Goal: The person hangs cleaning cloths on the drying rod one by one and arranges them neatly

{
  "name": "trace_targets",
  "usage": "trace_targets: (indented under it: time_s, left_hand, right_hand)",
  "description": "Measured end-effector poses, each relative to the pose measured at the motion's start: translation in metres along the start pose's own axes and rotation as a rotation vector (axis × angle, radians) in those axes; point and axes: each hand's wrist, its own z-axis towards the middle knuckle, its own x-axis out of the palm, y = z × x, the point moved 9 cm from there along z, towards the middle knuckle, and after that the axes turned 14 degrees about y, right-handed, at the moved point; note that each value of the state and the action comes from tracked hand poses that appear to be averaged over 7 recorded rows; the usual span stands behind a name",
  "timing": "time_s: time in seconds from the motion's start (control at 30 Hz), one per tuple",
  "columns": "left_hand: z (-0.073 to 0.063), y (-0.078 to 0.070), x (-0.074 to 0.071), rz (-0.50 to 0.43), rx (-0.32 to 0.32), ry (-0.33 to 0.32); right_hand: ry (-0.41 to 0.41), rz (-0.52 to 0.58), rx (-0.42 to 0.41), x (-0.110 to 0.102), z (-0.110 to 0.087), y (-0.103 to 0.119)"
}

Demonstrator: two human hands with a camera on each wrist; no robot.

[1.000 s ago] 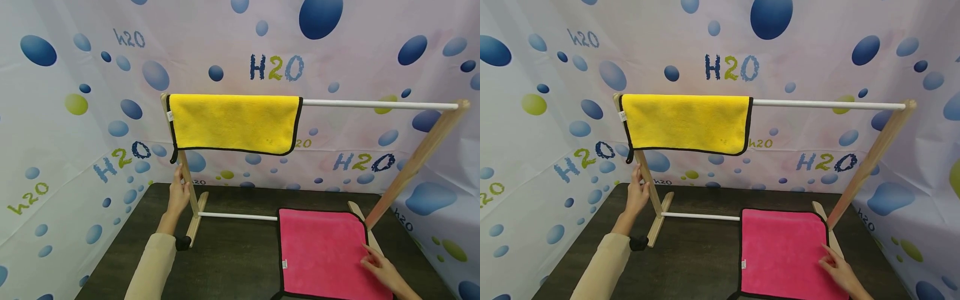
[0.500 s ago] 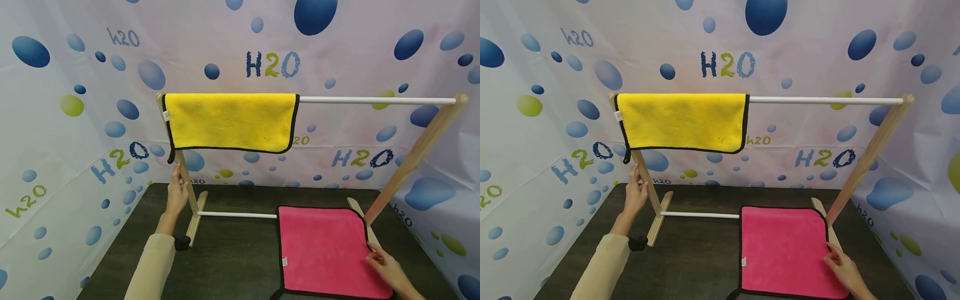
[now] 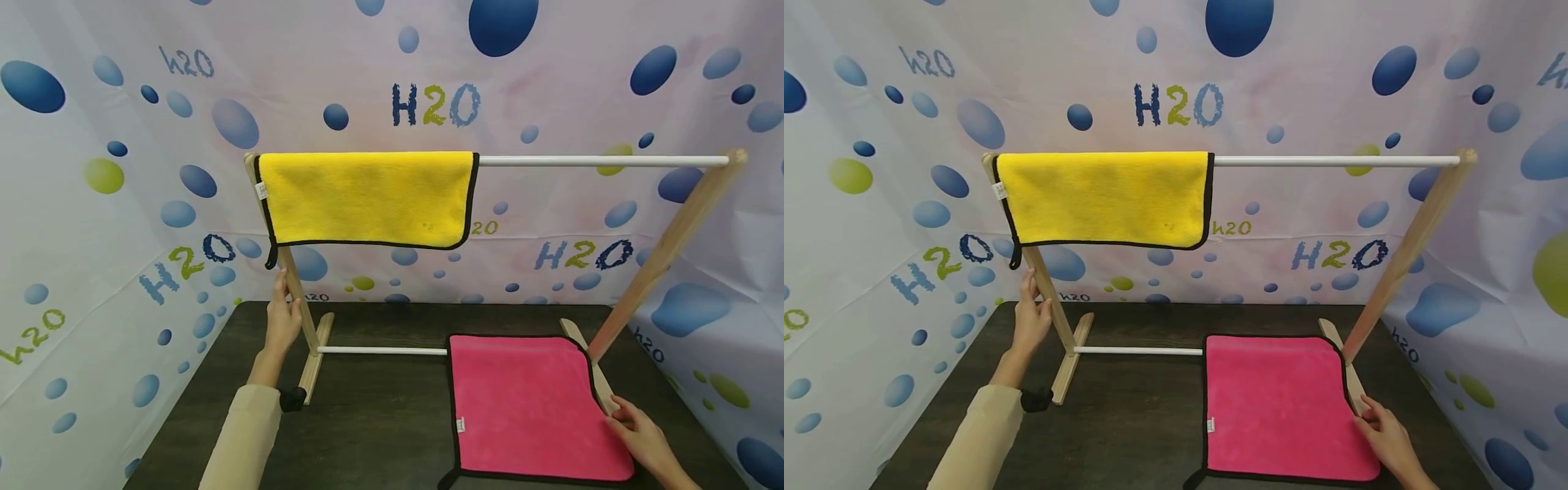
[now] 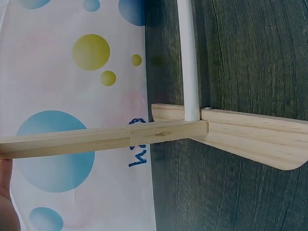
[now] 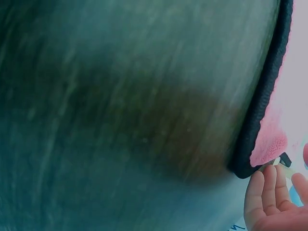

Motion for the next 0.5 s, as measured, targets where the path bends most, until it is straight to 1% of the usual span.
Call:
trace_targets:
  time_s: [0.1,0.2,0.37,0.5]
  left_hand:
    - [0.0001,-0.0011,0.0006,0.000,0.006,-0.001]
    - [0.0002,-0.0015,0.0012,0.002,0.009,0.002]
    - [-0.0009,-0.0001,-0.0011,-0.002,0.004,-0.016]
    - [-0.0010,0.0011,-0.0013,-0.012,0.004,-0.011]
  right_hand:
    - [-0.011,-0.007,-0.005,-0.0012,-0.0009,0.0005]
    - [-0.040,-0.019,-0.011,-0.0037,-0.0024,0.0019]
    - [-0.080,-0.030,-0.027,-0.0070,-0.0030,0.0067]
    - [-0.090,-0.027,-0.029,-0.0066,-0.0030,0.0079]
